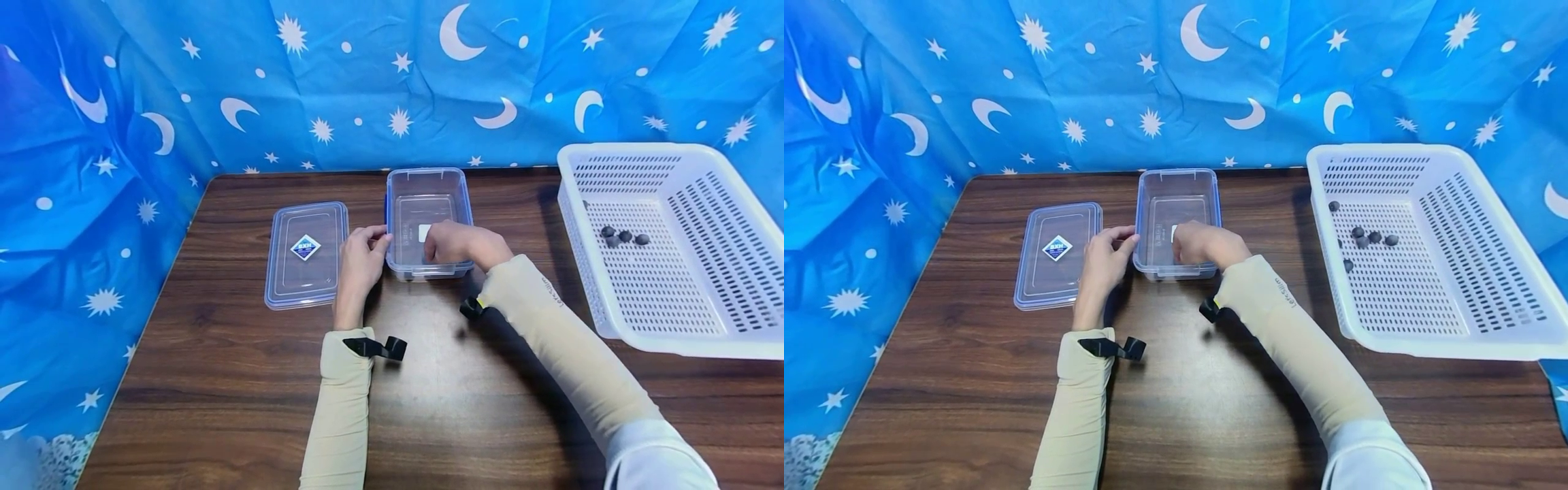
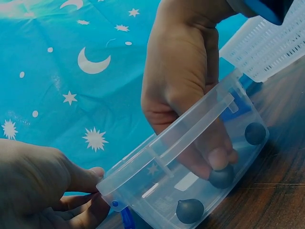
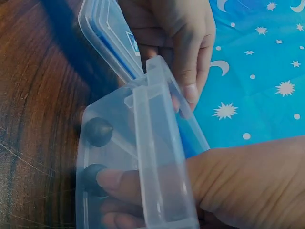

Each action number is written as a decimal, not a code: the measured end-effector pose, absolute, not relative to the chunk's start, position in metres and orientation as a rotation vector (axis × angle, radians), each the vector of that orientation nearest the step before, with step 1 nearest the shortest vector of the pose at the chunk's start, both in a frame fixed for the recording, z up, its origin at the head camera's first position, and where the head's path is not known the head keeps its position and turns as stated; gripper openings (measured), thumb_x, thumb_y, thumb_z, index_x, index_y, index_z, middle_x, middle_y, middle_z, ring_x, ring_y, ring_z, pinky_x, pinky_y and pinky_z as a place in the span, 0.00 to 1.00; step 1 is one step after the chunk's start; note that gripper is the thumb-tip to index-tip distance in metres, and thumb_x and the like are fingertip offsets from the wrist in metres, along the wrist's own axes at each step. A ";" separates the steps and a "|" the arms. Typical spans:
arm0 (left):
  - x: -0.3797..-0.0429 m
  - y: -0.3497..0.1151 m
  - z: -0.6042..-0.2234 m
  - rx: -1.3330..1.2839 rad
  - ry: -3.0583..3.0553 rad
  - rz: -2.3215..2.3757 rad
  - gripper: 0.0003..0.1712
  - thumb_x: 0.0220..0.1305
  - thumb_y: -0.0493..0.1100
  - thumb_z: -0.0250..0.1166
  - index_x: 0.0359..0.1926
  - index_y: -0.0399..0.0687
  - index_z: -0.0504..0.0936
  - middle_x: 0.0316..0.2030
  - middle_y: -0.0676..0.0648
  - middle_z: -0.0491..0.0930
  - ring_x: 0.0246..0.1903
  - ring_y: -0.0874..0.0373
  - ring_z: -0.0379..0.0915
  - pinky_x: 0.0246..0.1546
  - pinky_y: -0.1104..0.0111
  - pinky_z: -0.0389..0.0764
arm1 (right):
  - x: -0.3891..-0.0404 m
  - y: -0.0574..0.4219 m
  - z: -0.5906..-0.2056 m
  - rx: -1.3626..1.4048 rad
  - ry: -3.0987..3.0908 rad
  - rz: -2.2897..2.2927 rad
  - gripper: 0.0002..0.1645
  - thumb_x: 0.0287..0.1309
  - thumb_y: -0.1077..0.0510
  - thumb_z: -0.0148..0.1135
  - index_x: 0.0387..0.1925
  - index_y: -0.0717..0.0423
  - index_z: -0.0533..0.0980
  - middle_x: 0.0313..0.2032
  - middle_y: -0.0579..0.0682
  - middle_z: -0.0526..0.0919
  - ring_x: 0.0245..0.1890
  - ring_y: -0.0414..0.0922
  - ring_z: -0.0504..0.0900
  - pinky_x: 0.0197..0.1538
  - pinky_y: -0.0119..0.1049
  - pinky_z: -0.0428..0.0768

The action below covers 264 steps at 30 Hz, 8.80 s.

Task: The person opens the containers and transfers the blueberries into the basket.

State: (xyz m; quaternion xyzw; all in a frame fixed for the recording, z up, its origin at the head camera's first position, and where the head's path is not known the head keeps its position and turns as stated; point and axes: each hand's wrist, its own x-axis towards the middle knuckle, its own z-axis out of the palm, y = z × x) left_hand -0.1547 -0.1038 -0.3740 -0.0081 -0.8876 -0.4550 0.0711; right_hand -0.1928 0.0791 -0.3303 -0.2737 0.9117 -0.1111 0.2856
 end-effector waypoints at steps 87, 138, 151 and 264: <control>-0.153 -0.104 -0.373 -0.013 -2.686 -1.386 0.15 0.66 0.43 0.62 0.49 0.41 0.83 0.40 0.41 0.81 0.39 0.51 0.78 0.41 0.62 0.77 | -0.119 0.321 -0.280 0.196 2.785 -0.743 0.24 0.64 0.48 0.57 0.52 0.63 0.77 0.45 0.65 0.80 0.41 0.56 0.75 0.36 0.40 0.71; -0.154 -0.104 -0.374 0.012 -2.687 -1.360 0.14 0.65 0.44 0.62 0.49 0.43 0.84 0.40 0.43 0.82 0.37 0.53 0.79 0.41 0.62 0.77 | -0.181 0.094 -0.310 -0.600 2.611 -0.759 0.05 0.58 0.61 0.64 0.35 0.57 0.84 0.32 0.48 0.85 0.32 0.42 0.77 0.40 0.37 0.77; -0.153 -0.104 -0.373 -0.013 -2.665 -1.368 0.14 0.64 0.43 0.63 0.48 0.42 0.84 0.42 0.42 0.82 0.38 0.53 0.80 0.41 0.63 0.78 | -0.201 0.063 -0.335 -0.690 2.447 -0.505 0.03 0.57 0.59 0.64 0.31 0.53 0.83 0.30 0.45 0.83 0.31 0.41 0.76 0.40 0.35 0.77; -0.155 -0.101 -0.376 -0.023 -2.691 -1.380 0.15 0.65 0.43 0.62 0.49 0.41 0.83 0.41 0.40 0.81 0.39 0.50 0.78 0.43 0.61 0.76 | -0.099 0.296 -0.275 0.375 2.859 -0.688 0.23 0.64 0.49 0.57 0.51 0.63 0.77 0.47 0.69 0.77 0.43 0.61 0.68 0.38 0.48 0.66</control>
